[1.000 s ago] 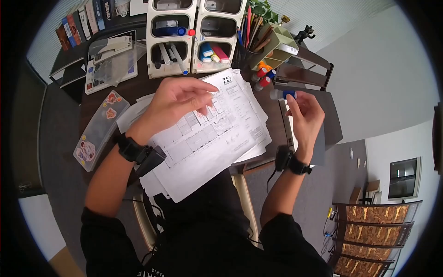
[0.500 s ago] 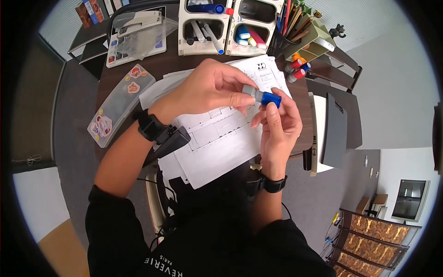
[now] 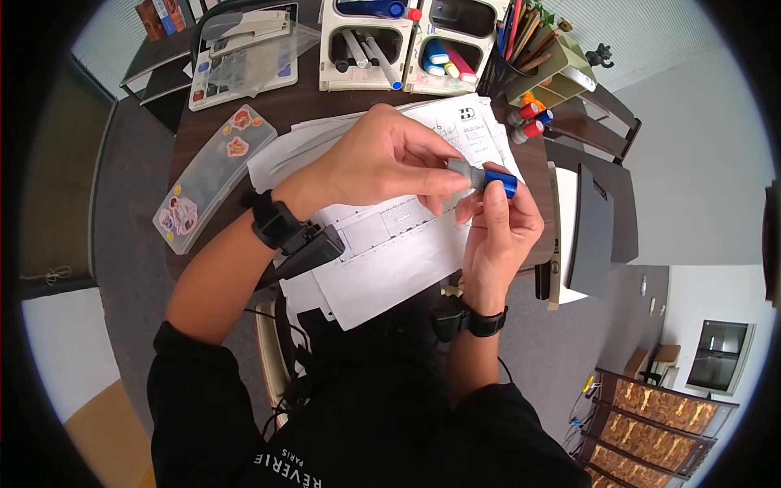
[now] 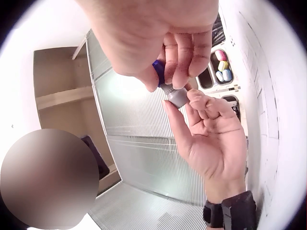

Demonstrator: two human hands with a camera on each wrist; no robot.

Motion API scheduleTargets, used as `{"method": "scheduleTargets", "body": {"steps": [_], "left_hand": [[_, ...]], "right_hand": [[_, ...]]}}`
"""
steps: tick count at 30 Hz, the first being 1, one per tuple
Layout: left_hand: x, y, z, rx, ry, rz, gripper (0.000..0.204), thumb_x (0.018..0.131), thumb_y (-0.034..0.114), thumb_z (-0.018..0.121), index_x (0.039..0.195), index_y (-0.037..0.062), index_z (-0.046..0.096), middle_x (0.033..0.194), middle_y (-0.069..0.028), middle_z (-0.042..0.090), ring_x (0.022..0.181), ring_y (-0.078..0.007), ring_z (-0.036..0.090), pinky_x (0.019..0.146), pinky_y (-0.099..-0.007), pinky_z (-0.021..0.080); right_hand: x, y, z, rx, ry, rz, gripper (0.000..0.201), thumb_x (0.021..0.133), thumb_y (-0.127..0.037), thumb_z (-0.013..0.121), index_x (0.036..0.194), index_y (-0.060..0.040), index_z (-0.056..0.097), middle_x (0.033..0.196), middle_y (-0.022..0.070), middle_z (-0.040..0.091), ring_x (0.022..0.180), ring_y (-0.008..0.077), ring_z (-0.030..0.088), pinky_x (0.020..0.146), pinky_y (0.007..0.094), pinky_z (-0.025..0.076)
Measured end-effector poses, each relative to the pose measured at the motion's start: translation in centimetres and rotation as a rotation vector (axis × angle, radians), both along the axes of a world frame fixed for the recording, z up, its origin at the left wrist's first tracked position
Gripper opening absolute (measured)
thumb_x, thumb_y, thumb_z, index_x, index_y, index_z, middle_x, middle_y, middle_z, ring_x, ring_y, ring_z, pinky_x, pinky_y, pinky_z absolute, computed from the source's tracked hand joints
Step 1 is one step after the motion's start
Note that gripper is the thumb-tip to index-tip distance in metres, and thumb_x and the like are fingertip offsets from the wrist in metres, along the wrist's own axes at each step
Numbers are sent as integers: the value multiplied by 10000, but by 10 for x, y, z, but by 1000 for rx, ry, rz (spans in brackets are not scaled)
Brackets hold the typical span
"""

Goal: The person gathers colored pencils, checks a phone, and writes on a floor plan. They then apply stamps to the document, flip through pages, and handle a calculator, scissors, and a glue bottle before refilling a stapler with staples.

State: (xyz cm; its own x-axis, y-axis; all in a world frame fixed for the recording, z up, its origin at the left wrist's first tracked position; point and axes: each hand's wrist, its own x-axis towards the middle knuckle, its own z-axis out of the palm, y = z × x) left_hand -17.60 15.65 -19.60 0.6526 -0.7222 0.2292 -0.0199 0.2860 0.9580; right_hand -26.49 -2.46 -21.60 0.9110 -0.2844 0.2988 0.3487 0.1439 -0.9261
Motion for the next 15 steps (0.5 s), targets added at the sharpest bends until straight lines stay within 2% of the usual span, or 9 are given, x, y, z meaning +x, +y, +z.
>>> {"method": "scheduleTargets", "body": {"steps": [5,11,15], "left_hand": [[1,-1,-4,-40,-11,21,317,871,67,764,1115,-119,686,887,-183,736,754,-207,742,681,-291,607],[0,1,-3,-41,-28,65,329,855,52,775,1123,-117,689,906,-190,737,767,-214,743,702,-299,616],[-2,2,0,-47,46,16,324,851,52,777,1115,-117,692,909,-196,735,773,-226,748,700,-294,616]], "right_hand": [[2,10,-4,160,-33,-51,252,943,-98,700,1117,82,676,856,94,704,654,143,629,588,272,502],[3,11,1,129,-59,-23,271,951,-115,692,1135,83,663,846,104,696,668,155,637,619,285,516],[1,9,4,69,-69,-26,280,949,-120,695,1137,83,657,834,107,687,675,167,645,634,294,523]]}}
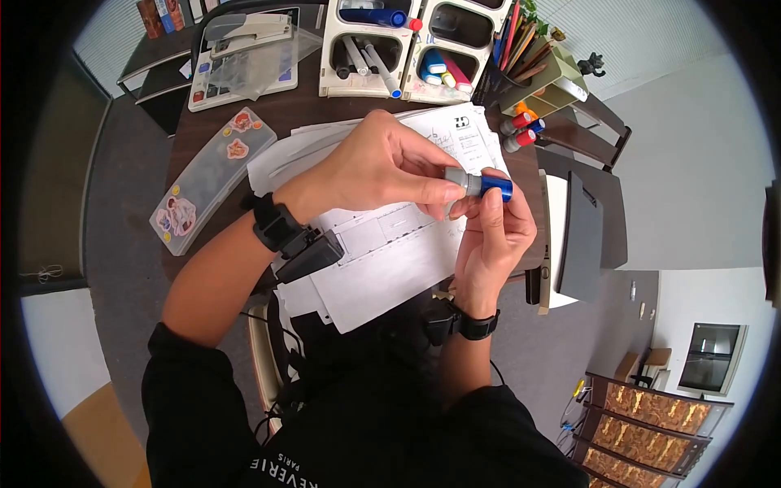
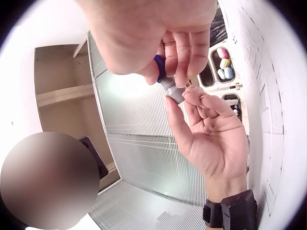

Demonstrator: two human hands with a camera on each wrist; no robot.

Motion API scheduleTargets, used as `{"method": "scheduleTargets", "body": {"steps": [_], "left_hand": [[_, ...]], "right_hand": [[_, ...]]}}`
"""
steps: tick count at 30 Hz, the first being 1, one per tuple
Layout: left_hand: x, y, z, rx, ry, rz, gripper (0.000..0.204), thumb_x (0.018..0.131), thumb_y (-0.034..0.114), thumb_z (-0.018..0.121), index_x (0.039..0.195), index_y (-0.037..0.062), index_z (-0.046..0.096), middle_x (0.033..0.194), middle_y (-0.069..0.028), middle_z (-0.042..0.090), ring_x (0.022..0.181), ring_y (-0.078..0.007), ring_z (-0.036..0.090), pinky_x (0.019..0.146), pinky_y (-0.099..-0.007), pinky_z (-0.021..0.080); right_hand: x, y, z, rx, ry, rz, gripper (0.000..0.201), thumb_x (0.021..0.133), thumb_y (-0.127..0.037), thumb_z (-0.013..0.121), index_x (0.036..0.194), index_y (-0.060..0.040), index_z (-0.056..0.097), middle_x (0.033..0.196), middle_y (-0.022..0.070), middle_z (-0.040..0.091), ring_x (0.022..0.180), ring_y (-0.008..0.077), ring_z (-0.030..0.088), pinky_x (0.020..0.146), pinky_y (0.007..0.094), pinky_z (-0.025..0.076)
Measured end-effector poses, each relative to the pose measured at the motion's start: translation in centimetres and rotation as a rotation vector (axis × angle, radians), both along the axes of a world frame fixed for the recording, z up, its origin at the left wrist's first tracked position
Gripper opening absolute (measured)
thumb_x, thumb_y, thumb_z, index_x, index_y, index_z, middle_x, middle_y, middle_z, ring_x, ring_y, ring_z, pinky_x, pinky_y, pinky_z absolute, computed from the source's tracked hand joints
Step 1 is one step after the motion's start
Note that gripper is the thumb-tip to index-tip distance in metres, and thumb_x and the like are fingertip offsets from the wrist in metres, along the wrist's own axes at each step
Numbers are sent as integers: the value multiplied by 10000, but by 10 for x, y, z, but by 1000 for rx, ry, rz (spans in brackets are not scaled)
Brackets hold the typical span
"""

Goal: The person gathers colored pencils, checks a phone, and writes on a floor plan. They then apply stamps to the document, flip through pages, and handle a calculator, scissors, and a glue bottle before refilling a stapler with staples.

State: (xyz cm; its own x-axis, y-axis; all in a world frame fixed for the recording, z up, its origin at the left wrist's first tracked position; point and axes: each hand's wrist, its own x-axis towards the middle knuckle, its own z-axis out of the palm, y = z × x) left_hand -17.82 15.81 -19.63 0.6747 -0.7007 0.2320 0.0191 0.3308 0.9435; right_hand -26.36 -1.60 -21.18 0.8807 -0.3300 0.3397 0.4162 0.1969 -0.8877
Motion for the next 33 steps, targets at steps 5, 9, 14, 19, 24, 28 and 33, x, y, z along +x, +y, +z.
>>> {"method": "scheduleTargets", "body": {"steps": [5,9,14,19,24,28,33], "left_hand": [[-1,0,2,0,16,-18,335,850,64,778,1114,-124,689,898,-203,734,771,-240,752,698,-291,616],[-2,2,5,31,43,-53,337,853,72,773,1103,-137,683,880,-207,733,746,-248,753,666,-298,620],[-4,1,5,13,67,-73,284,880,128,769,1034,-105,720,839,-170,744,718,-201,745,635,-283,613],[20,15,-11,20,-44,151,287,905,93,711,1091,-123,687,831,-172,730,692,-246,743,621,-311,629],[11,4,-8,7,15,139,310,919,84,681,1171,-94,655,919,-159,718,808,-241,743,732,-324,624],[19,9,-13,-11,-26,194,299,965,133,652,1161,-93,661,918,-155,714,783,-204,729,718,-309,611],[22,11,-16,5,48,292,341,989,183,618,1208,-78,640,900,-115,693,764,-183,690,714,-315,565]], "right_hand": [[-2,-3,0,-44,-24,23,271,941,-123,703,1118,78,659,860,111,679,689,173,651,656,301,532],[-5,-3,2,-95,-24,5,253,942,-116,697,1106,74,659,893,114,677,693,168,651,674,297,538],[-2,-16,-9,-345,-168,-94,301,994,-206,637,1106,73,633,974,115,674,745,177,663,655,285,539],[-4,-61,25,220,-215,-338,333,1030,-317,570,1127,0,606,781,67,693,627,133,648,632,254,532],[-14,-65,29,158,-179,-228,323,1054,-241,536,1184,50,584,749,98,676,619,161,640,619,267,494],[-14,-63,4,149,-134,-102,326,1043,-215,552,1196,71,584,807,110,687,644,172,658,638,288,508],[-13,-53,-3,-85,8,-78,230,956,-73,662,1126,82,650,1129,150,629,714,194,691,684,319,568]]}}
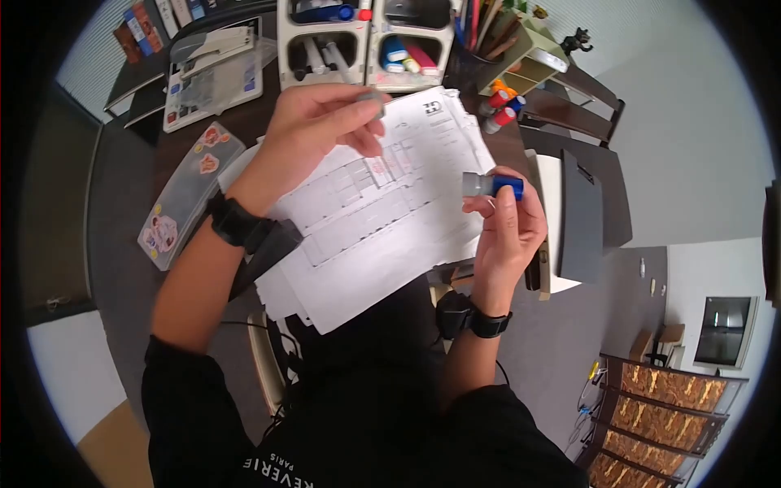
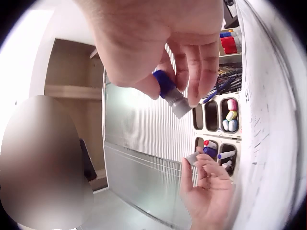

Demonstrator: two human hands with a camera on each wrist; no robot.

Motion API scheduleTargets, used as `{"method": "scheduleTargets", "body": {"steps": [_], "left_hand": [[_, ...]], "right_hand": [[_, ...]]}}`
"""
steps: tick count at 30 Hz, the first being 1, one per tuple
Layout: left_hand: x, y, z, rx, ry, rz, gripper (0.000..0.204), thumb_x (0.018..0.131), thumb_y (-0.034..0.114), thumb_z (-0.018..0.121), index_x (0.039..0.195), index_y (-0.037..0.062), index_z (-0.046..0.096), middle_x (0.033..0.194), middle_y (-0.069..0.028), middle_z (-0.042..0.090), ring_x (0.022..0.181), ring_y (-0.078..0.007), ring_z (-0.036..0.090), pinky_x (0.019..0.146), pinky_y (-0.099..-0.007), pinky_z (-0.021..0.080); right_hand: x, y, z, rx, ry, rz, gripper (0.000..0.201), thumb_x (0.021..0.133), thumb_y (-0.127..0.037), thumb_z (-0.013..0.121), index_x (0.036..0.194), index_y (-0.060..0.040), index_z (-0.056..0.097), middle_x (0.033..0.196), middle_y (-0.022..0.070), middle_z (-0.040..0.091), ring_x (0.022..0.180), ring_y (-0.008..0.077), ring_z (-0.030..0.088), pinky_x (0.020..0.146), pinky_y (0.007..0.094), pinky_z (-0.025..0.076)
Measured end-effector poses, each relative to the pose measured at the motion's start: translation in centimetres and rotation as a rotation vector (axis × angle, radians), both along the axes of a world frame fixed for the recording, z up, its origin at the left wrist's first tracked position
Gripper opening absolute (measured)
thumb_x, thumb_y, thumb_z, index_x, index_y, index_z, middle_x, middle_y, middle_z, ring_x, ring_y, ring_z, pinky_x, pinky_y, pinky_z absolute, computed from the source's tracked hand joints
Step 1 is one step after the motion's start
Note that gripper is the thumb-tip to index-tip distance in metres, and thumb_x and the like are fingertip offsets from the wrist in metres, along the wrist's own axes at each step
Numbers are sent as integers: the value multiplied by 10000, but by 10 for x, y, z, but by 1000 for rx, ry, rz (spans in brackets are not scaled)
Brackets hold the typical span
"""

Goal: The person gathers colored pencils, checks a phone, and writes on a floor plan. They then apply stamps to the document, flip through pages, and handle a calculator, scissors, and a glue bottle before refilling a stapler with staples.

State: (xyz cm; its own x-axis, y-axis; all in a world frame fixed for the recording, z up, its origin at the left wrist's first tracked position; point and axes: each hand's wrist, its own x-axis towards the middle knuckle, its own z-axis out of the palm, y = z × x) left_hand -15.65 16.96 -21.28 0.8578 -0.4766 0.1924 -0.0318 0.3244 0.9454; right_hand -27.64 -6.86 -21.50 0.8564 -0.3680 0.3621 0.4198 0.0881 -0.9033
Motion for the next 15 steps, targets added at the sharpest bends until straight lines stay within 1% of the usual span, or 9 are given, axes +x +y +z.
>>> {"method": "scheduleTargets", "body": {"steps": [2,3,5,6,8,9,10,12,15], "left_hand": [[-1,-1,1,-37,-2,-26,339,993,184,615,1213,-73,640,920,-123,697,763,-180,692,719,-311,561],[-4,-2,3,-60,-14,-18,332,998,184,612,1211,-70,642,926,-125,704,756,-172,691,711,-307,565],[-2,-2,3,-62,-29,-21,329,999,183,612,1209,-68,645,925,-126,707,750,-169,691,706,-304,568],[-1,-1,3,-62,-51,-33,326,1000,183,611,1206,-66,647,925,-127,710,744,-166,691,701,-301,571],[0,-1,2,-78,-57,-19,321,1000,183,612,1206,-60,652,914,-127,711,735,-163,694,692,-301,578],[0,0,3,-86,-69,-23,322,1000,185,611,1209,-57,653,916,-128,712,734,-161,696,690,-300,580],[0,0,3,-94,-81,-29,323,1001,187,610,1212,-54,654,918,-130,713,733,-159,697,689,-299,581],[-1,-1,4,-97,-91,-31,323,1001,188,610,1214,-51,655,920,-129,713,729,-157,698,687,-295,581],[-2,-1,3,-108,-105,-54,323,1002,189,610,1218,-46,656,921,-130,713,721,-152,698,685,-289,581]], "right_hand": [[3,10,2,-168,34,32,265,899,-11,713,1147,67,659,1039,120,661,715,160,681,699,289,561],[5,17,-2,-164,46,55,265,899,-11,713,1147,67,659,1039,120,661,715,160,681,699,289,561],[6,23,-7,-496,110,40,336,833,17,769,1156,38,677,924,88,689,708,126,667,696,261,551],[7,25,-8,-498,112,47,336,833,17,769,1156,38,677,924,88,689,708,126,667,696,261,551],[8,29,-9,-674,65,69,373,792,4,801,1149,11,692,858,72,705,697,110,655,684,251,545],[7,27,-12,-719,39,82,366,785,12,799,1136,-3,700,919,98,722,693,125,658,666,258,544],[7,28,-13,-721,41,88,366,785,12,799,1136,-3,700,919,98,722,693,125,658,666,258,544],[7,29,-14,-795,-58,75,365,777,23,799,1128,-13,705,952,113,728,688,132,657,660,255,541],[6,28,-10,-869,-59,61,367,771,27,802,1123,-19,711,973,121,730,687,136,655,653,255,540]]}}
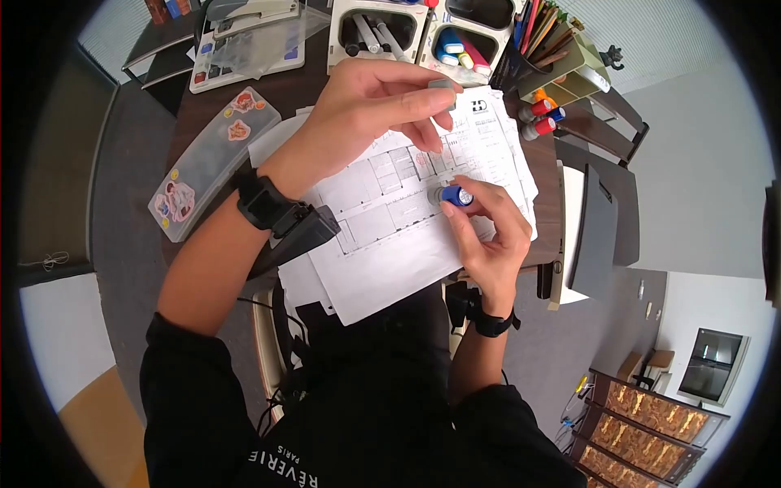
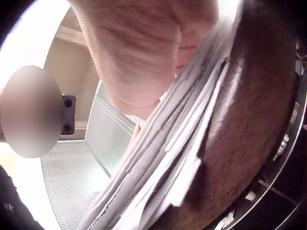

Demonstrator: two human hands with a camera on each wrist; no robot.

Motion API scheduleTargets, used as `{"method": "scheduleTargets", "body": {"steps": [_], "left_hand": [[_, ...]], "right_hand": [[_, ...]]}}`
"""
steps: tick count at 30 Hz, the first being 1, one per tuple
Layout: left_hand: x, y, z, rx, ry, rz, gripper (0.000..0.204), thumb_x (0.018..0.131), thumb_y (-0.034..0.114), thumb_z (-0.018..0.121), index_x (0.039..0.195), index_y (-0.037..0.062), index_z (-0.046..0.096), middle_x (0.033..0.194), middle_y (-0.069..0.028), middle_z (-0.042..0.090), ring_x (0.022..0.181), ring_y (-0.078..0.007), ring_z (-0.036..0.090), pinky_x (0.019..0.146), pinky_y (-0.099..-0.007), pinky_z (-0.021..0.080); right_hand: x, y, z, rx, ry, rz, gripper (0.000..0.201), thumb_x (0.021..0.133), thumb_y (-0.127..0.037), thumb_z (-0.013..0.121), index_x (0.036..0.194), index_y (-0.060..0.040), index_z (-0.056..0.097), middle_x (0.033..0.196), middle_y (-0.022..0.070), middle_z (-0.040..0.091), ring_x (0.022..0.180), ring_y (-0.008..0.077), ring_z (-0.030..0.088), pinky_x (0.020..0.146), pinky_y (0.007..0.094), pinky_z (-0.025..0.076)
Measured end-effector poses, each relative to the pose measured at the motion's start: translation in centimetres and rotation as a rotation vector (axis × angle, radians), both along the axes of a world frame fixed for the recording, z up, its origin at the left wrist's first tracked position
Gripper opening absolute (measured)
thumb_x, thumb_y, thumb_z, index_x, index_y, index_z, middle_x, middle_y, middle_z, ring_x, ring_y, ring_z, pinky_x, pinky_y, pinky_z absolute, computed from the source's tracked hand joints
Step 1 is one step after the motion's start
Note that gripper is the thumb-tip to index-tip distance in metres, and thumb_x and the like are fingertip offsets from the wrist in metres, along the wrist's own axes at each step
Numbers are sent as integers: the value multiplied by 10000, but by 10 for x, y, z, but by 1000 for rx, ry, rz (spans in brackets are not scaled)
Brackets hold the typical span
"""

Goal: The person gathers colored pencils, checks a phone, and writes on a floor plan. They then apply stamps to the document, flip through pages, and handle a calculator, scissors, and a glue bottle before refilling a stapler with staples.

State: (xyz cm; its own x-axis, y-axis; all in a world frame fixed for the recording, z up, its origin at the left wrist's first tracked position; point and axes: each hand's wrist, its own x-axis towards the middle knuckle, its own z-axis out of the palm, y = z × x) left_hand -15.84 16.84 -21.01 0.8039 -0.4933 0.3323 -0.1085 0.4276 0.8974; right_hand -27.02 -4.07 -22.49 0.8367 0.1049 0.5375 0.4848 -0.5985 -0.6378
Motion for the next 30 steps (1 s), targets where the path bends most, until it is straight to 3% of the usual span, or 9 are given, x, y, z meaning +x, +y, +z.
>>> {"method": "scheduleTargets", "body": {"steps": [22,28,30], "left_hand": [[1,-1,-5,1,-27,13,340,1008,204,602,1240,-40,648,935,-128,713,724,-149,690,698,-293,573],[3,0,-4,34,-41,13,344,1011,211,597,1236,-44,645,931,-134,709,734,-153,689,700,-298,572],[2,0,-7,31,-27,16,343,1010,211,598,1236,-43,645,931,-134,709,735,-154,690,700,-299,572]], "right_hand": [[-1,3,-4,-137,-3,-24,363,789,25,786,1145,-13,726,991,123,695,754,185,703,646,286,586],[-1,-2,-8,-56,40,19,361,809,37,765,1164,-15,718,995,109,683,714,140,663,628,250,553],[-3,-6,-22,220,56,-57,344,835,32,751,1175,-1,706,997,108,690,719,107,651,633,224,530]]}}
